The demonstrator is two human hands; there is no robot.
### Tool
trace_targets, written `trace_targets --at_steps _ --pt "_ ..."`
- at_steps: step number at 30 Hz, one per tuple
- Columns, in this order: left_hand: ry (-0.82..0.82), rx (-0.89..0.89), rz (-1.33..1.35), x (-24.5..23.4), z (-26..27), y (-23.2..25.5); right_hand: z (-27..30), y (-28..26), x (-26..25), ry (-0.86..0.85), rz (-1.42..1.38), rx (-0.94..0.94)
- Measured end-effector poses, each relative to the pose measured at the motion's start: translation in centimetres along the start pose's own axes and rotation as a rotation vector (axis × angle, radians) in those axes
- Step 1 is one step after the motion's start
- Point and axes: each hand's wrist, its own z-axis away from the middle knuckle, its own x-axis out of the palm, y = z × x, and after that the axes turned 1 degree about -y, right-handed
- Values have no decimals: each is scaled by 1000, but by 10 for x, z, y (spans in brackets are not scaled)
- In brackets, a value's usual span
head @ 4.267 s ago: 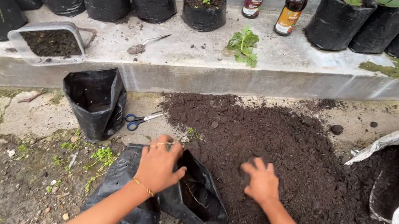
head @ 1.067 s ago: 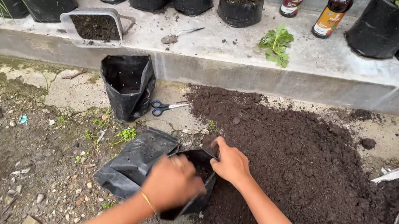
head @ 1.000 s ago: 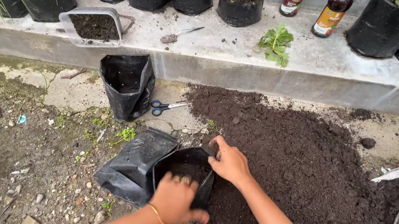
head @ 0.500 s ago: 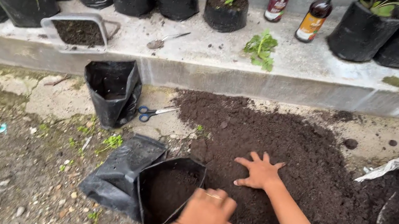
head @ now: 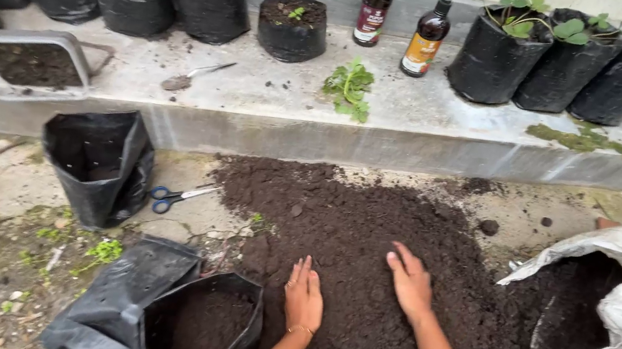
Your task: Filling polybags with soil and preparing plants for potting.
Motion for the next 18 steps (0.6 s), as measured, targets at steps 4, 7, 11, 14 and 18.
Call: trace_targets --at_steps 4,7,11,14,18 --pt "-24 -108 140 2 3 35 22 -29 -5 -148 -230 196" --pt "-34 -227 286 9 7 48 40 -37 8 -243 -272 468" --pt "19 -353 523 36 15 24 63 -14 39 -52 -719 444" --pt "78 -342 553 21 18 43 76 -48 40 56 -940 572" --pt "158 -287 627 -32 20 104 89 -109 26 10 -1262 542"
